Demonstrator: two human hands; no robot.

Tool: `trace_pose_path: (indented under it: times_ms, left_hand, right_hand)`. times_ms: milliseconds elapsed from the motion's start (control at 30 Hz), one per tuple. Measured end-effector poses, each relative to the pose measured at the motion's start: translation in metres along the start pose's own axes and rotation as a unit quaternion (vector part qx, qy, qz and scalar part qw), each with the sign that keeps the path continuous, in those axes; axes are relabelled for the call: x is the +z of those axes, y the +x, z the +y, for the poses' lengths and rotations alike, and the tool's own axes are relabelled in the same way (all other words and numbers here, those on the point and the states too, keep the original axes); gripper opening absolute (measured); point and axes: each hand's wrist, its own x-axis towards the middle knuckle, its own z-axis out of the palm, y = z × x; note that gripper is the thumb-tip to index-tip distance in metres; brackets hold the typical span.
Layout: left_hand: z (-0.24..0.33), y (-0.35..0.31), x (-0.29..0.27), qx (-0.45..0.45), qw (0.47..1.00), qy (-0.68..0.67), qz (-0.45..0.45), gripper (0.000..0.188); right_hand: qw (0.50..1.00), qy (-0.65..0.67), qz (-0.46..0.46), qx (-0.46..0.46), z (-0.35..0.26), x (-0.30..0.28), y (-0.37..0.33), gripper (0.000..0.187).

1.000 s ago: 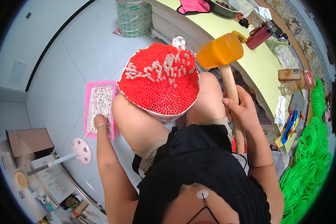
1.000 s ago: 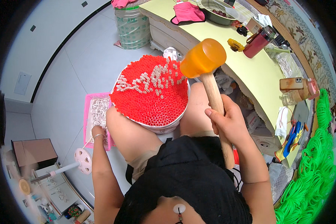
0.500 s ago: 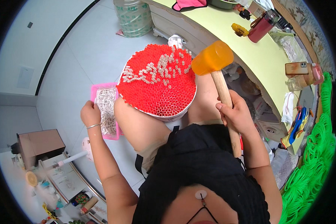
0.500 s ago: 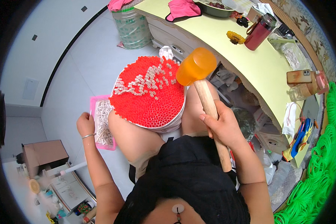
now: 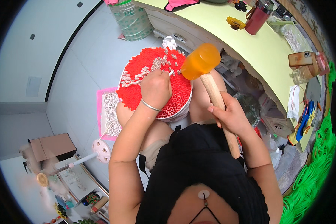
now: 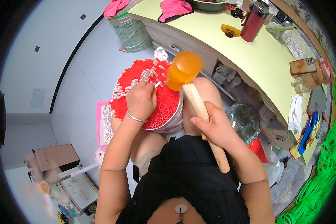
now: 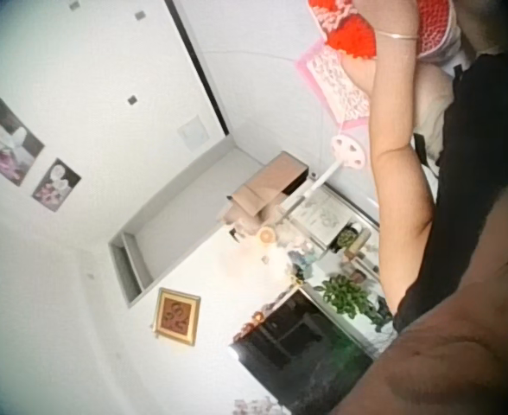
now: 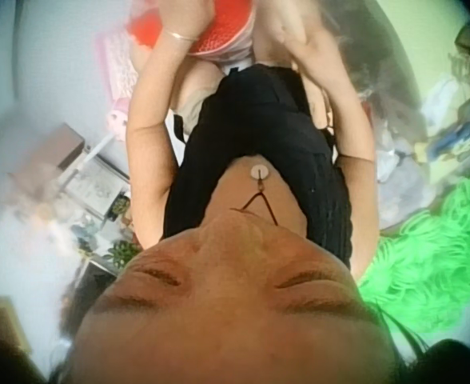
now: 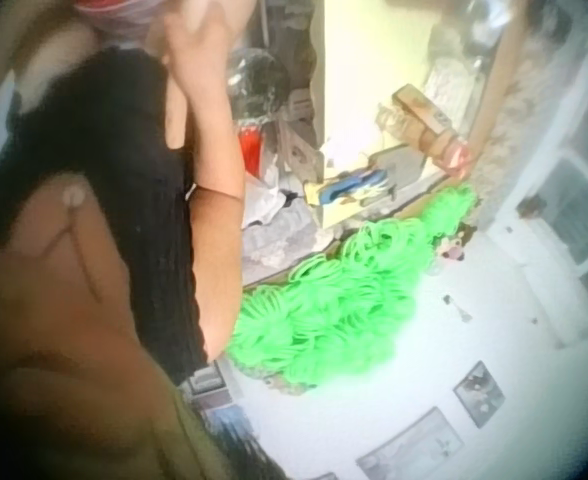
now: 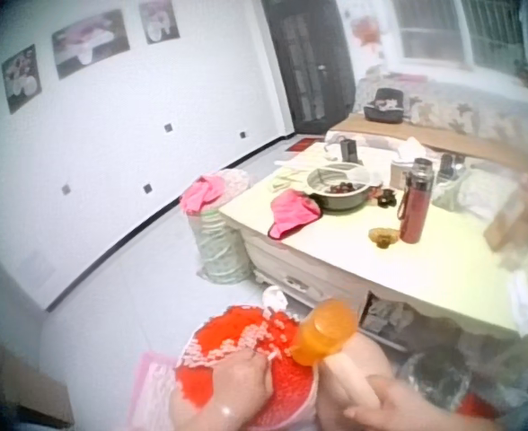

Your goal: The person places small white tubes into a red foam base using their hands and taps them into place using an orange rubber mallet.

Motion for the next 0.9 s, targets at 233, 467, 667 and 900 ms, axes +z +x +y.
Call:
trace_pose_path:
  times_ms: [233, 467, 667, 900]
  left_hand:
    - [-0.002, 0.004, 0.007, 0.057, 0.998, 0.005, -0.017, 0.005]
    - [0.0, 0.001, 0.009, 0.064, 0.998, 0.012, 0.002, 0.006]
    - [-0.004, -0.005, 0.006, 0.035, 0.999, -0.02, 0.025, 0.006]
    - [-0.018, 0.005, -0.018, 0.127, 0.99, 0.032, -0.049, 0.004]
  right_hand:
    - [0.997, -0.071, -0.011, -0.016, -0.016, -0.001, 0.01, 0.029]
    - [0.949, -0.276, 0.023, -0.154, -0.024, 0.007, 0.03, 0.035]
    - [0.913, -0.372, 0.019, -0.169, -0.035, -0.001, 0.044, 0.034]
    - [0.959, -0.2, 0.033, -0.196, -0.025, -0.004, 0.023, 0.032]
